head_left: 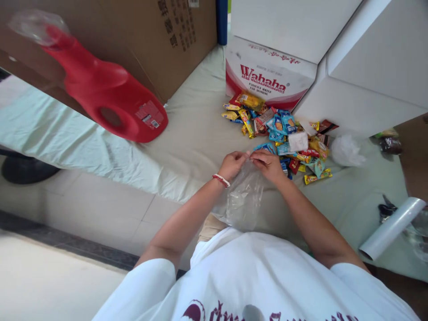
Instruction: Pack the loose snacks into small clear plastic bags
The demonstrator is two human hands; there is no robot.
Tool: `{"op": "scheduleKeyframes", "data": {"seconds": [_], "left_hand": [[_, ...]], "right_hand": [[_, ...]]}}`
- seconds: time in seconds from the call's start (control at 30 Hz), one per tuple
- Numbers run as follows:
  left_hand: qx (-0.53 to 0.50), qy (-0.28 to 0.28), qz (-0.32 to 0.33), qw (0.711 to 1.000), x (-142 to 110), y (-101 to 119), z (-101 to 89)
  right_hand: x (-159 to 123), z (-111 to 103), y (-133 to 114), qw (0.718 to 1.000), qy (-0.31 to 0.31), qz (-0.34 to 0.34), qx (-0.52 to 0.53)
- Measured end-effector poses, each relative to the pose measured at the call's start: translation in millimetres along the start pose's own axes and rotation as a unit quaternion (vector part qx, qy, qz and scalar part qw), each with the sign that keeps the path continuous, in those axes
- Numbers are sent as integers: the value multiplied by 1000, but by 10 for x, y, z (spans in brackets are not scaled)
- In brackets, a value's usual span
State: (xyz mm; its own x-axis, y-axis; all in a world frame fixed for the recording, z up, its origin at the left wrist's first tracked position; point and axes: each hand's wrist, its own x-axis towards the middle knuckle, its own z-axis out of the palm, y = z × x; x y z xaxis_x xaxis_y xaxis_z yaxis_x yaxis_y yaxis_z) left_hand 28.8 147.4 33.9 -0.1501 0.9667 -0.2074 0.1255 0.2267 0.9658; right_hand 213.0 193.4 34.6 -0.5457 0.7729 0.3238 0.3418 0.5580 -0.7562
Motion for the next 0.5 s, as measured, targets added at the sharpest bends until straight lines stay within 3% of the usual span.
{"op": "scheduleKeyframes", "data": {"seconds": [0.13, 0.23, 0.37, 0.5], "left_hand": [[-89, -64, 12, 994, -108, 106, -37], [-135, -64, -10, 989, -204, 163, -96], [-108, -36, 28, 993, -349, 249, -98], [-74, -95, 73, 990, -505, 312, -13]], "right_hand": [[-120, -113, -76, 999, 14, -16, 33], [-199, -222, -126, 997, 44, -20, 66], [-266, -313, -186, 992, 64, -1, 108], [-259, -342, -260, 991, 52, -14, 119]]}}
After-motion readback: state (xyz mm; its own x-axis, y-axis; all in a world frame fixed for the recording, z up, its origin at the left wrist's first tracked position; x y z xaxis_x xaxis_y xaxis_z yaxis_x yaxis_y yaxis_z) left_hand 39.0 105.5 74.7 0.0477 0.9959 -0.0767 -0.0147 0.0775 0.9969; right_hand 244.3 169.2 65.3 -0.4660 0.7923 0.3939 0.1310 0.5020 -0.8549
